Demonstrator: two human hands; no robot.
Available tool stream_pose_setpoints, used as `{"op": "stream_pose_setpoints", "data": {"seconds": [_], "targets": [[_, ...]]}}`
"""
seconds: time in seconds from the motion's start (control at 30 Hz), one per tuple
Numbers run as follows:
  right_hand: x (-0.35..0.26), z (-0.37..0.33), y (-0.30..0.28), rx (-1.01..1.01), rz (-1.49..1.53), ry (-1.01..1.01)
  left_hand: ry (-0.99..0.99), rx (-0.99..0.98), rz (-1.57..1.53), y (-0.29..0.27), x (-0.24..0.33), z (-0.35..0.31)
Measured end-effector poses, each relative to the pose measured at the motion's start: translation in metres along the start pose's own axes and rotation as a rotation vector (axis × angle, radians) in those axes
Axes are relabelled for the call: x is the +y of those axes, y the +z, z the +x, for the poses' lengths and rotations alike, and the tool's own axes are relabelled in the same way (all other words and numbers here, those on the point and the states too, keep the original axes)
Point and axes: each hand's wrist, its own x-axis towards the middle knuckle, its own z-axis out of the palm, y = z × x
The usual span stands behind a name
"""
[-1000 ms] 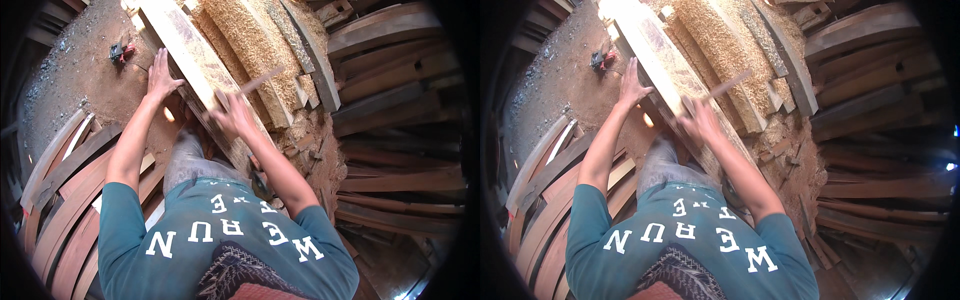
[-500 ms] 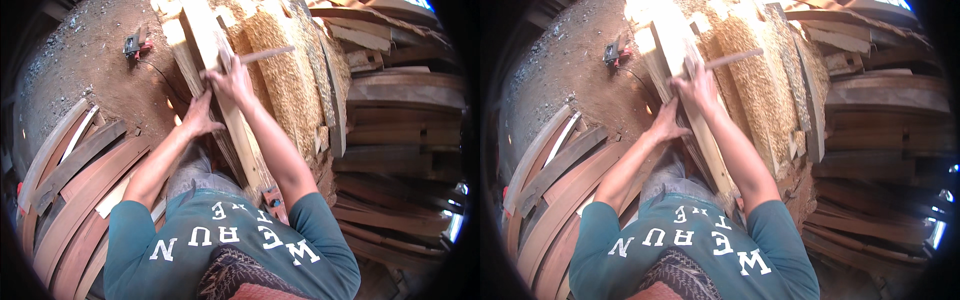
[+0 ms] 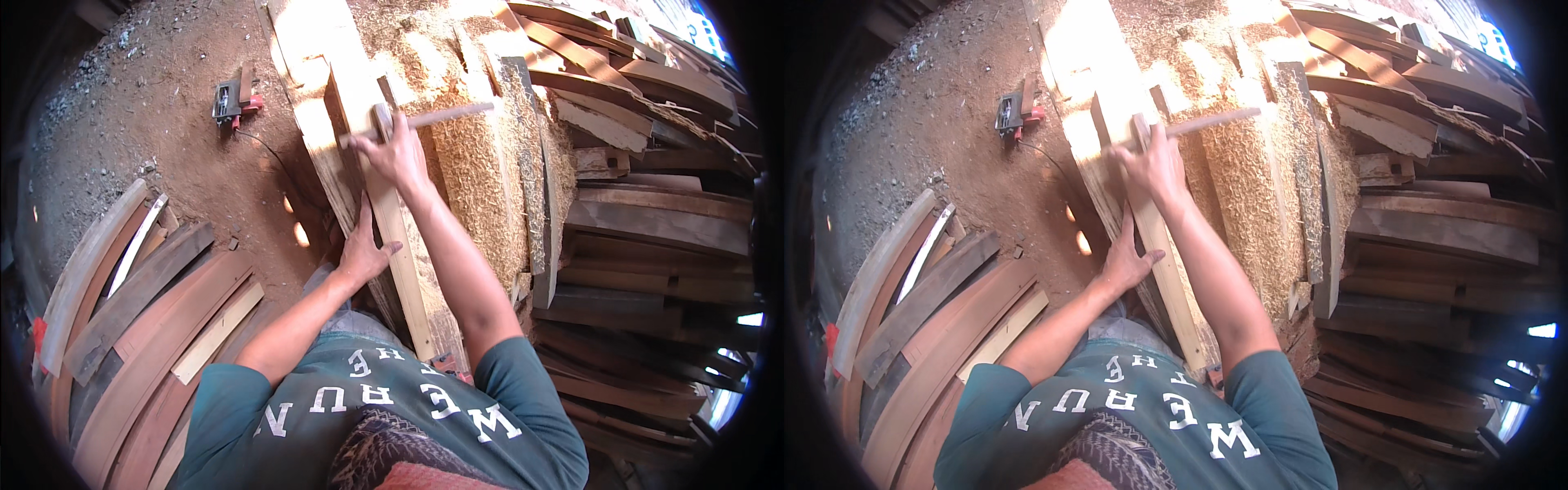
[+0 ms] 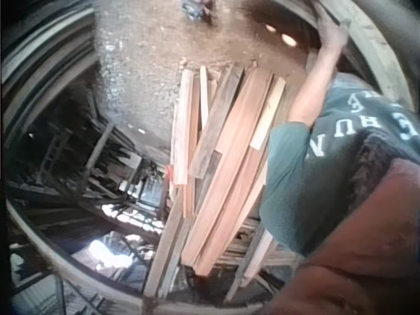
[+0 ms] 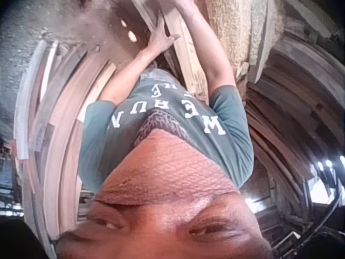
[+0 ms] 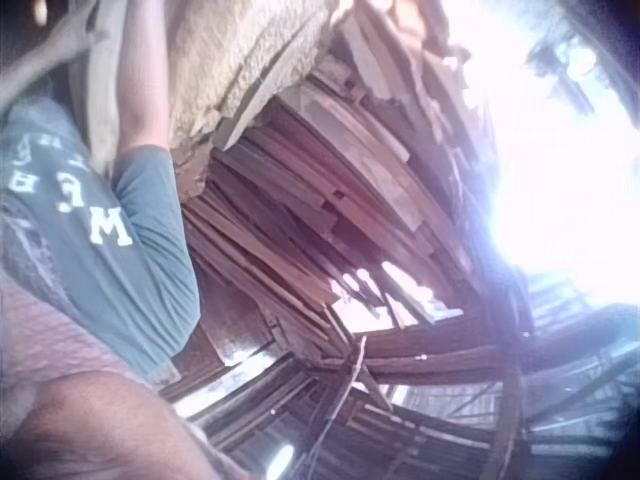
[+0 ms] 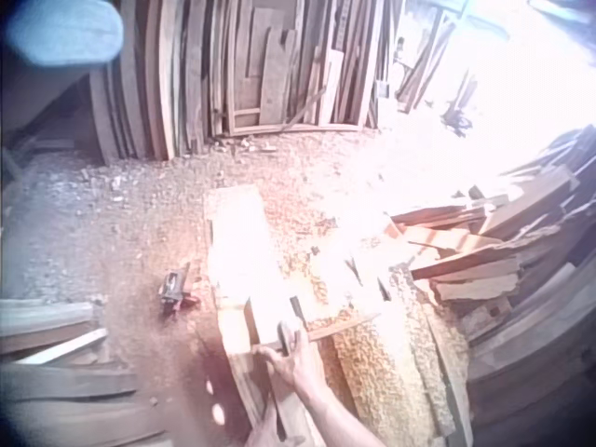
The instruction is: The person uses a circular saw to cut a long wooden plank on a workbench. After cutting, they use an electric sander to smooth the surface of the plank, flipping it over to sand both sides.
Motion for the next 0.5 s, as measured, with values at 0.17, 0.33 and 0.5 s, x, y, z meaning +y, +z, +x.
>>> {"op": "stream_pose_setpoints", "data": {"seconds": [0.17, 0.33, 0.5], "targets": [[-0.023, 0.170, 0.020, 0.272, -0.119, -0.387, 0.052, -0.041, 0.044, -0.001, 0.004, 0.004], [-0.045, 0.156, 0.019, 0.283, -0.265, -0.506, 0.073, 0.004, 0.016, -0.006, 0.006, 0.003], [-0.060, 0.106, -0.005, -0.076, -0.100, -0.089, -0.028, -0.055, -0.039, -0.004, -0.006, 0.007]]}}
